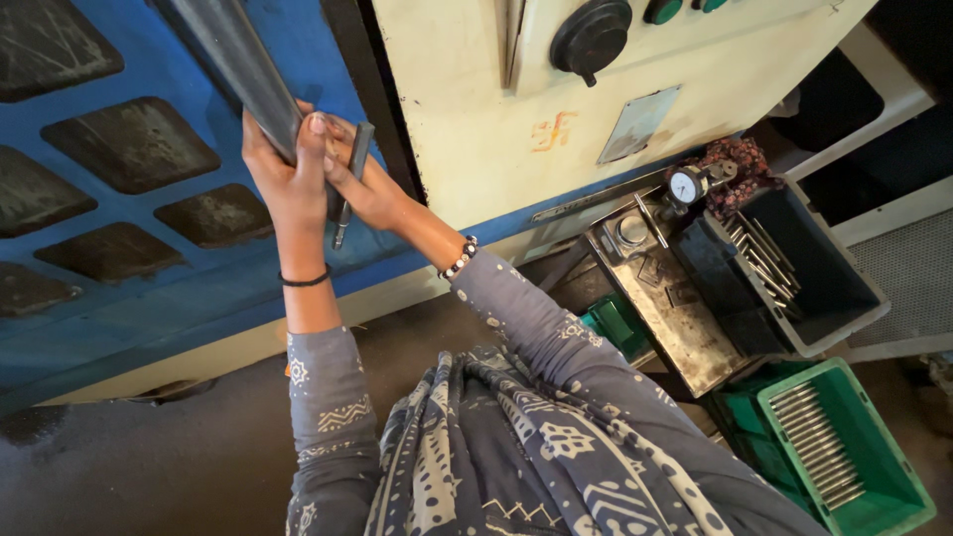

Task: The person opens a machine door, inserts a metal rod into the machine, closes the door, and operates the machine controls. They repeat this process with multiple rods, placing finished rods into a green bin.

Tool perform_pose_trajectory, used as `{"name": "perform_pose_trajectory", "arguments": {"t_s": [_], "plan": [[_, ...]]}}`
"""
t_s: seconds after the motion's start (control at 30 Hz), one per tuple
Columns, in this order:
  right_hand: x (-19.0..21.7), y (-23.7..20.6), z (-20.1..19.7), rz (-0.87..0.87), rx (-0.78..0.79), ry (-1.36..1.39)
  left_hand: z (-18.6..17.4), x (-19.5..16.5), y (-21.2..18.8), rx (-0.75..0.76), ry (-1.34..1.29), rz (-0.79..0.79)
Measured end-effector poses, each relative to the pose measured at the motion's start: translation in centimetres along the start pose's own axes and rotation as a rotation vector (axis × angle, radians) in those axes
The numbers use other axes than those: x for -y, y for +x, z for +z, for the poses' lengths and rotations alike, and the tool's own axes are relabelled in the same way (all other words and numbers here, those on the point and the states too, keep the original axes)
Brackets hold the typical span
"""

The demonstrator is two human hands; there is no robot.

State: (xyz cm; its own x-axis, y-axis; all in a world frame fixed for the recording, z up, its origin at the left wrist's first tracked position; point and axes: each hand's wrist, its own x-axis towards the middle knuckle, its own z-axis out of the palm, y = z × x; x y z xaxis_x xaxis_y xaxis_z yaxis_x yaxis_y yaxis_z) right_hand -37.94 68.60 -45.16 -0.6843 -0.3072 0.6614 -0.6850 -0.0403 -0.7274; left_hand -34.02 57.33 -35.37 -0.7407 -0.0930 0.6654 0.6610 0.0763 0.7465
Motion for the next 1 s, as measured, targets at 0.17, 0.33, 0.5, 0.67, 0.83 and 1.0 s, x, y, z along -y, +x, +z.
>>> {"name": "perform_pose_trajectory", "arguments": {"t_s": [0.17,0.33,0.5,0.67,0.83,1.0], "plan": [[0.3,0.1,-0.1,-0.019,0.013,0.007,0.0,0.3,-0.1,-0.017,-0.020,-0.006],[1.0,0.4,-0.3,-0.061,0.016,0.024,-0.1,0.4,-0.1,-0.019,-0.004,-0.026],[1.2,0.3,0.0,-0.084,0.002,-0.038,-0.2,0.3,-0.3,-0.030,-0.004,-0.032],[1.1,0.5,0.4,-0.128,0.009,-0.144,-0.6,0.7,-0.4,-0.016,-0.113,-0.106],[1.4,0.5,0.7,-0.116,0.016,-0.185,-1.6,1.2,-0.4,0.024,0.044,-0.015],[1.1,0.7,1.1,-0.118,0.014,-0.236,-2.1,1.4,-0.2,0.043,0.025,-0.007]]}}
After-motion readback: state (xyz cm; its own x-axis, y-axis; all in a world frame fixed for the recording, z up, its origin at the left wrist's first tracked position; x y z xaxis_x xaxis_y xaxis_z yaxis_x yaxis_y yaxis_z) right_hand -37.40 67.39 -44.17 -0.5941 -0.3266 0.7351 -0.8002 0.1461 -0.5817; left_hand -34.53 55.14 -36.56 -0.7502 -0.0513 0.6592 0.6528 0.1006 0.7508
